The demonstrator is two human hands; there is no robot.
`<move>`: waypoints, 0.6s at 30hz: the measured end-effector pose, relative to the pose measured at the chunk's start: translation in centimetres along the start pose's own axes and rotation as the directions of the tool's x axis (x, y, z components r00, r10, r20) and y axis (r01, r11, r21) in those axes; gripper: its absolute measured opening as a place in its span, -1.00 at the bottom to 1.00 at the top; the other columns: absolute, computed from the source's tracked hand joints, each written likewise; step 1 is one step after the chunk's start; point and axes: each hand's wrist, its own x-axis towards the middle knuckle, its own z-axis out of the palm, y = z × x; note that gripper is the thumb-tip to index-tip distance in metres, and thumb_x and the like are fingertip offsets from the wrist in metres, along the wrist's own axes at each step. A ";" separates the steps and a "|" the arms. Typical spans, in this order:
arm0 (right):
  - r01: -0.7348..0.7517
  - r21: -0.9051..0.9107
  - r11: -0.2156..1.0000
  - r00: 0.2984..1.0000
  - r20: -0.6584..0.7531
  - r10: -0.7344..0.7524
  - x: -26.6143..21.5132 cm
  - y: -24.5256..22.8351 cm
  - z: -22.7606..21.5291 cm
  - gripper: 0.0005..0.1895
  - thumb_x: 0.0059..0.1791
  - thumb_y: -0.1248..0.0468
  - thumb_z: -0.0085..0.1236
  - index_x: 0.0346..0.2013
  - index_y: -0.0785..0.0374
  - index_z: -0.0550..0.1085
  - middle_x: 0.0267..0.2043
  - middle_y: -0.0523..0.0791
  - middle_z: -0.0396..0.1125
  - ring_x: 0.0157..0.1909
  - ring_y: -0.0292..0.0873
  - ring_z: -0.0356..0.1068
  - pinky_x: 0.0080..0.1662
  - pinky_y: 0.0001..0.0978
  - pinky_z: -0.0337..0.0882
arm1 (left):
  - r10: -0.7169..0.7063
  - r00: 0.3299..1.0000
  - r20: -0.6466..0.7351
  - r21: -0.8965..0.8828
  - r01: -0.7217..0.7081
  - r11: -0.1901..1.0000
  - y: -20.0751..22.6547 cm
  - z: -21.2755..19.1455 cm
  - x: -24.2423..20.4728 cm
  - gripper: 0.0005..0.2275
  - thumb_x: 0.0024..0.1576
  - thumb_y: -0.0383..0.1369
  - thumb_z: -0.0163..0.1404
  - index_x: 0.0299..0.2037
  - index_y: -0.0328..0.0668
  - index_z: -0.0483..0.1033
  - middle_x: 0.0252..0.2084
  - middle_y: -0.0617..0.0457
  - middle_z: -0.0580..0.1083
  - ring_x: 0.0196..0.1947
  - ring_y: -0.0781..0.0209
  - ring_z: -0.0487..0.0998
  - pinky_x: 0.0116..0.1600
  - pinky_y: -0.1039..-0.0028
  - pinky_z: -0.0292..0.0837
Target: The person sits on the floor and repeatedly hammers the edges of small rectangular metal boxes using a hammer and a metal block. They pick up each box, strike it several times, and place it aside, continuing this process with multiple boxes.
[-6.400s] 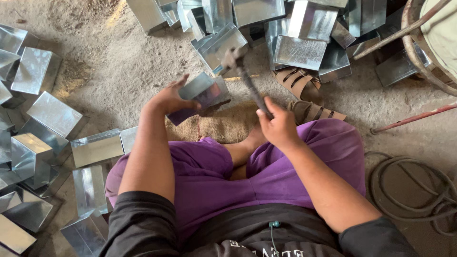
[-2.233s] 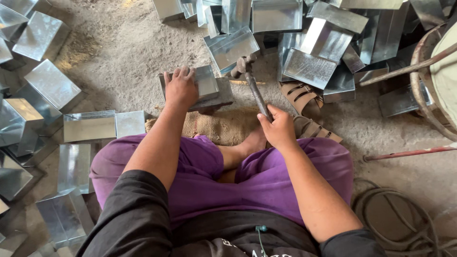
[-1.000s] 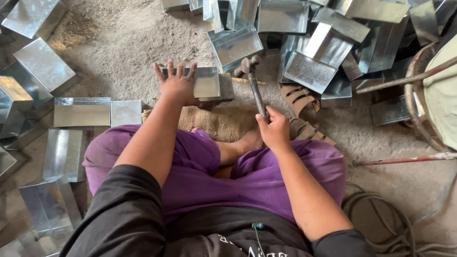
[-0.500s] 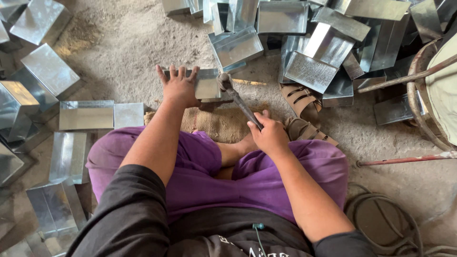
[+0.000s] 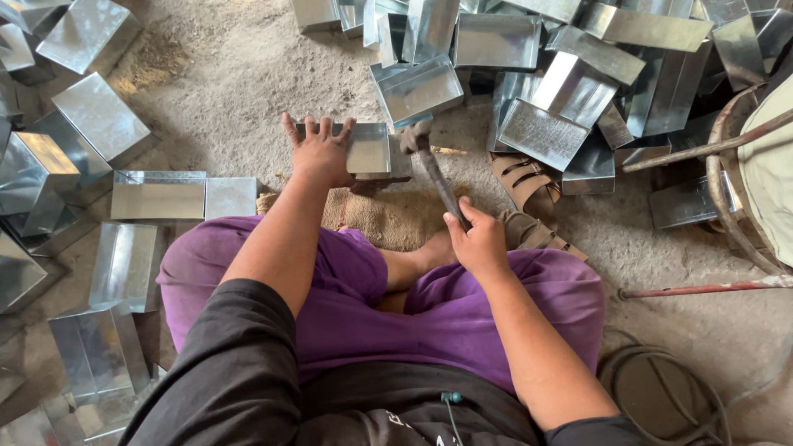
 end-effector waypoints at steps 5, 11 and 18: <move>0.239 -0.123 0.963 0.969 -0.039 -0.246 0.4 1.1 0.5 -0.65 0.05 0.15 0.23 0.01 0.35 0.53 -0.23 0.18 0.44 -0.17 0.11 0.53 -0.13 -0.17 0.51 | -0.001 1.000 -0.014 -0.007 0.001 1.000 -0.1 0.2 0.3 0.16 -0.25 0.15 0.34 0.55 0.42 -0.21 0.53 -0.05 0.01 0.54 -0.22 -0.12 0.37 -0.39 -0.72; -0.021 -0.170 0.985 0.996 0.081 0.035 0.8 1.3 1.3 -0.66 -0.04 0.14 0.24 -0.04 0.23 0.60 -0.38 0.12 0.47 -0.31 0.12 0.50 -0.25 -0.09 0.46 | 0.021 0.999 -0.031 0.025 -0.020 0.999 -0.1 0.5 0.6 0.16 -0.26 0.14 0.36 0.55 0.39 -0.19 0.54 -0.08 0.01 0.53 -0.25 -0.11 0.37 -0.40 -0.70; -0.610 0.204 0.766 0.744 0.482 0.464 2.6 7.5 4.6 -0.69 0.12 0.09 0.02 -0.14 0.31 0.48 -0.51 0.11 0.35 -0.61 0.02 0.25 -0.45 -0.02 0.31 | 0.053 0.998 -0.028 -0.030 -0.053 0.998 -1.5 0.2 0.1 0.15 -0.30 0.26 0.32 0.51 0.28 -0.10 0.54 -0.08 -0.03 0.49 -0.31 -0.10 0.34 -0.48 -0.63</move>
